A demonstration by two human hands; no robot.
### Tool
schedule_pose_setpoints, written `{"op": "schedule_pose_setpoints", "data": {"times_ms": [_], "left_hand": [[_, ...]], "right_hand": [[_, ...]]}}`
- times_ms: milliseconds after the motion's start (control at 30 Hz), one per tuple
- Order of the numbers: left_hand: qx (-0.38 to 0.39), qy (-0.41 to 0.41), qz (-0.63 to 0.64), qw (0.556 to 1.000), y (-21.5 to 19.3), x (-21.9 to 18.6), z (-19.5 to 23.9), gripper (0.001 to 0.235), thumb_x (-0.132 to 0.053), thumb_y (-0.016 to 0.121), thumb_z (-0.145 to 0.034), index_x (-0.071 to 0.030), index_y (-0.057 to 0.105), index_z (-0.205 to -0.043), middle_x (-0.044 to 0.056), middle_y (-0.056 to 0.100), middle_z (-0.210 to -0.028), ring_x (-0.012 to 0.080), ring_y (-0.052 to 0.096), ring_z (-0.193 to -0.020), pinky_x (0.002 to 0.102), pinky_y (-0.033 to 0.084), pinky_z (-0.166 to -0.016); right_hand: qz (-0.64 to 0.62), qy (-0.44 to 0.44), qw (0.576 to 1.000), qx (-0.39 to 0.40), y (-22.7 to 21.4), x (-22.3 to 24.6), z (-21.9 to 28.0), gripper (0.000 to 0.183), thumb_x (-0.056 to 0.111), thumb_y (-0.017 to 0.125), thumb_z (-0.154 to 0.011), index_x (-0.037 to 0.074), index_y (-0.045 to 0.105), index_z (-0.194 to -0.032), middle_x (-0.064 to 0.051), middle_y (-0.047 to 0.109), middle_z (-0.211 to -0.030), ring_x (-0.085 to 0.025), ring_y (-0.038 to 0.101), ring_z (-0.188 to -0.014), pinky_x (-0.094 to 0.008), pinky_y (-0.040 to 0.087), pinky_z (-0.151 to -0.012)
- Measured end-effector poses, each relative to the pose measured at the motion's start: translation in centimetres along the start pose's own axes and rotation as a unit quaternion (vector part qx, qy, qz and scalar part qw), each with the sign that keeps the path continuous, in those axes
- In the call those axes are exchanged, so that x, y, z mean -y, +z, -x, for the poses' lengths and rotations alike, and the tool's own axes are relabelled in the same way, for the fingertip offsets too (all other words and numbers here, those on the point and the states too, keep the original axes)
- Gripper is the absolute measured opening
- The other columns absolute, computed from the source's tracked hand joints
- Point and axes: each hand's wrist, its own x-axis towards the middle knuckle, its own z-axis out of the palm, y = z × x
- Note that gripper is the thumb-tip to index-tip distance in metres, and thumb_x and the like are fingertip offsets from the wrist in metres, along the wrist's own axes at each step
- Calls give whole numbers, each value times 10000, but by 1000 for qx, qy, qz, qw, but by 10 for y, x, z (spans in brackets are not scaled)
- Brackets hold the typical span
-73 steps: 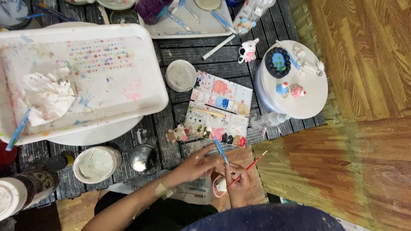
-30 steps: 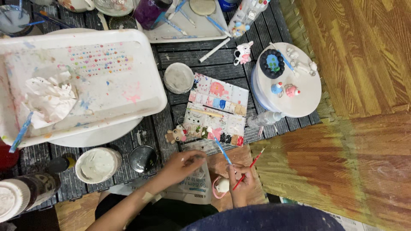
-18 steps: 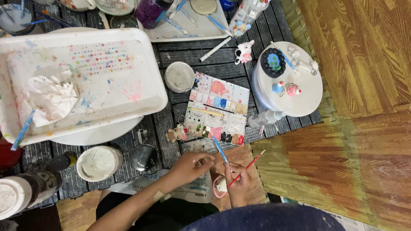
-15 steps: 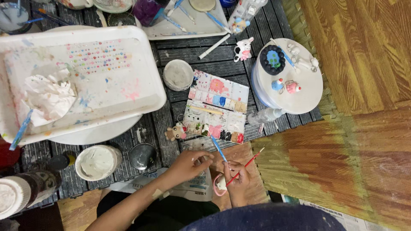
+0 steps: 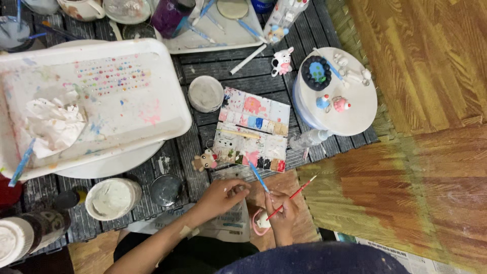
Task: The person paints a small figurine using a fine brush. They dip the brush into paint containers and a palette, then apply paint to the figurine's details, such as the face and body.
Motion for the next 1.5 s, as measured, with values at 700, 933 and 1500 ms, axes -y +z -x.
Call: {"op": "schedule_pose_setpoints", "data": {"times_ms": [700, 933, 1500], "left_hand": [[-101, -2, 39, 994, -39, -63, 42, 223, -186, 717, -934, -80, 792, -1116, 73, 740, -674, 103, 571, -501, 283, 436, -452], [-358, 267, -225, 866, -95, -87, 131, 168, -77, 775, -852, -87, 763, -1019, 57, 757, -833, 183, 706, -632, 300, 513, -550], [-549, 183, -284, 765, -105, 56, 185, 967, -284, 952, -682, -24, 345, -1388, 248, 395, -1419, 430, 453, -1310, 486, 395, -1127]], "right_hand": [[-147, 103, 984, 9, -9, 29, 3, 185, -31, 704, -913, 55, 546, -953, -130, 756, -945, -177, 740, -844, -290, 592, -775], [-188, -99, 976, 54, 51, 74, -20, 198, -27, 750, -875, 53, 578, -930, -134, 759, -952, -181, 748, -869, -291, 595, -797], [-160, -94, 966, 181, 94, 137, -15, 150, -18, 781, -849, 34, 692, -959, -129, 791, -1014, -184, 768, -876, -278, 608, -738]]}}
